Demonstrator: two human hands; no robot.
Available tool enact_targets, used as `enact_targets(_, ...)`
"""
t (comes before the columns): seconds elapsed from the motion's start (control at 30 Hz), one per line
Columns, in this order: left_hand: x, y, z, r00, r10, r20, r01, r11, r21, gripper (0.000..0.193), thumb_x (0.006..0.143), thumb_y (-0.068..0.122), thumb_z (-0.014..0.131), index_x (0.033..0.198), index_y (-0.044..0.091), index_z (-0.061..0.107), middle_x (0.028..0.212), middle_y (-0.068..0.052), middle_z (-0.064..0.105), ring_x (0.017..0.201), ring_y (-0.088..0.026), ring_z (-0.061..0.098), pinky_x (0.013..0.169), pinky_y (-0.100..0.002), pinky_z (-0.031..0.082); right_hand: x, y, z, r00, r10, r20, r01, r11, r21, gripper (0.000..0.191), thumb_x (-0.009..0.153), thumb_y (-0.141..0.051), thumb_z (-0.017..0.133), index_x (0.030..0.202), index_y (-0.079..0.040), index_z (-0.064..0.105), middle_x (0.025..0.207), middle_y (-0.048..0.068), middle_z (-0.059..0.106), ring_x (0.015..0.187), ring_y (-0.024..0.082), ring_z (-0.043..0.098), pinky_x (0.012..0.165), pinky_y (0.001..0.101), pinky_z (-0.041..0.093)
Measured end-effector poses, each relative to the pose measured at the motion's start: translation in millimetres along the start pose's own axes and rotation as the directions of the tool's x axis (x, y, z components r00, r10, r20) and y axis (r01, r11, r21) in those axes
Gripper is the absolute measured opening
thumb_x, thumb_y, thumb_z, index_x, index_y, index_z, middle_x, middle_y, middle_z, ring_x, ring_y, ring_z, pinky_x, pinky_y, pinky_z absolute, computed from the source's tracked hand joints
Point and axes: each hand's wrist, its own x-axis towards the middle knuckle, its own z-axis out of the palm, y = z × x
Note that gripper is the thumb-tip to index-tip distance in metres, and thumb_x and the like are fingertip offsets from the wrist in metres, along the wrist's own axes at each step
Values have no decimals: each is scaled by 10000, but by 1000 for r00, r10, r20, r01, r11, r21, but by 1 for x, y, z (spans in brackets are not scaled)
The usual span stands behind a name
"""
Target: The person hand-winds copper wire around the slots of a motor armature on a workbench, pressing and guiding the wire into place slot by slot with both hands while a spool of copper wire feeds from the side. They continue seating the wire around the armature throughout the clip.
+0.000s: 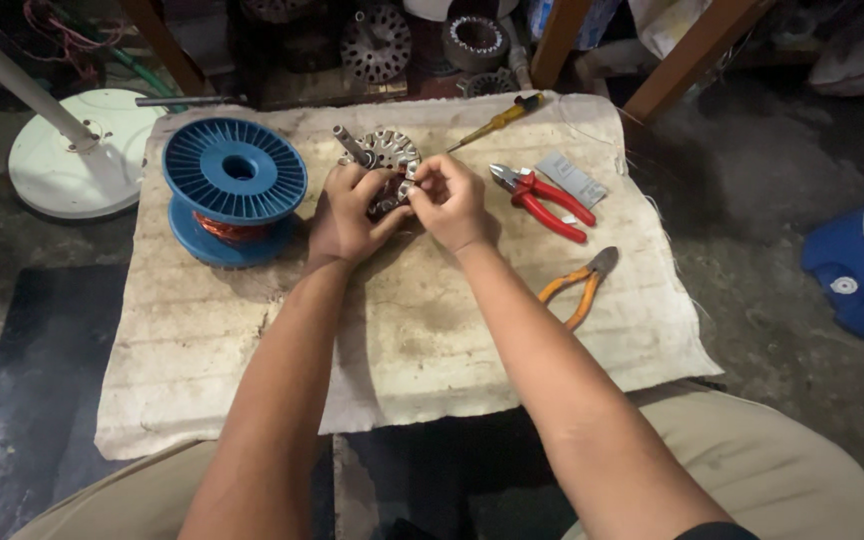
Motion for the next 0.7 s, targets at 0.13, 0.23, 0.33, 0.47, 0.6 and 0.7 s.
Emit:
enact_targets(0.13,1,0,0,999,-38,-19,38,999,-13,492,810,322,861,1226,113,704,1036,-120,607,1019,-354,571,908,-455,477,2,18,-1,982,174,76,-187,953,238,147,841,57,702,957,-29,674,840,-21,666,716,33,617,634,196,510)
enact_targets(0.23,2,0,0,999,-42,-6,42,999,-1,499,820,341,857,1242,117,711,1030,-119,604,997,-345,571,888,-447,479,5,19,-2,989,146,-18,-140,968,208,159,834,65,686,967,-23,685,857,-16,687,734,38,635,655,197,526)
enact_targets(0.33,2,0,0,999,-32,5,32,999,7,498,823,341,854,1242,116,707,1018,-125,597,982,-345,565,868,-446,478,5,17,-2,986,78,-148,-61,992,112,167,806,69,685,947,-20,699,875,-5,694,749,48,640,666,204,536)
enact_targets(0.47,2,0,1,1000,-10,-11,10,1000,16,510,824,342,855,1247,102,702,1016,-135,587,969,-353,553,863,-448,472,3,9,-2,987,77,-140,-94,988,-122,177,763,20,690,926,-32,734,872,36,714,696,94,674,633,244,540)
enact_targets(0.6,2,0,1,1000,8,-21,-7,1000,19,509,829,335,851,1255,101,700,1017,-132,585,970,-353,552,870,-450,470,3,-4,-3,988,125,-90,-151,901,-407,118,762,-66,719,875,-75,750,885,75,745,736,201,700,675,314,548)
enact_targets(0.7,1,-1,2,1000,4,-19,-4,1000,19,516,832,331,847,1263,95,690,1020,-134,584,978,-353,554,877,-451,472,0,-15,-2,966,241,-96,-258,852,-456,154,769,-118,692,910,-113,755,913,73,743,795,247,712,685,356,545)
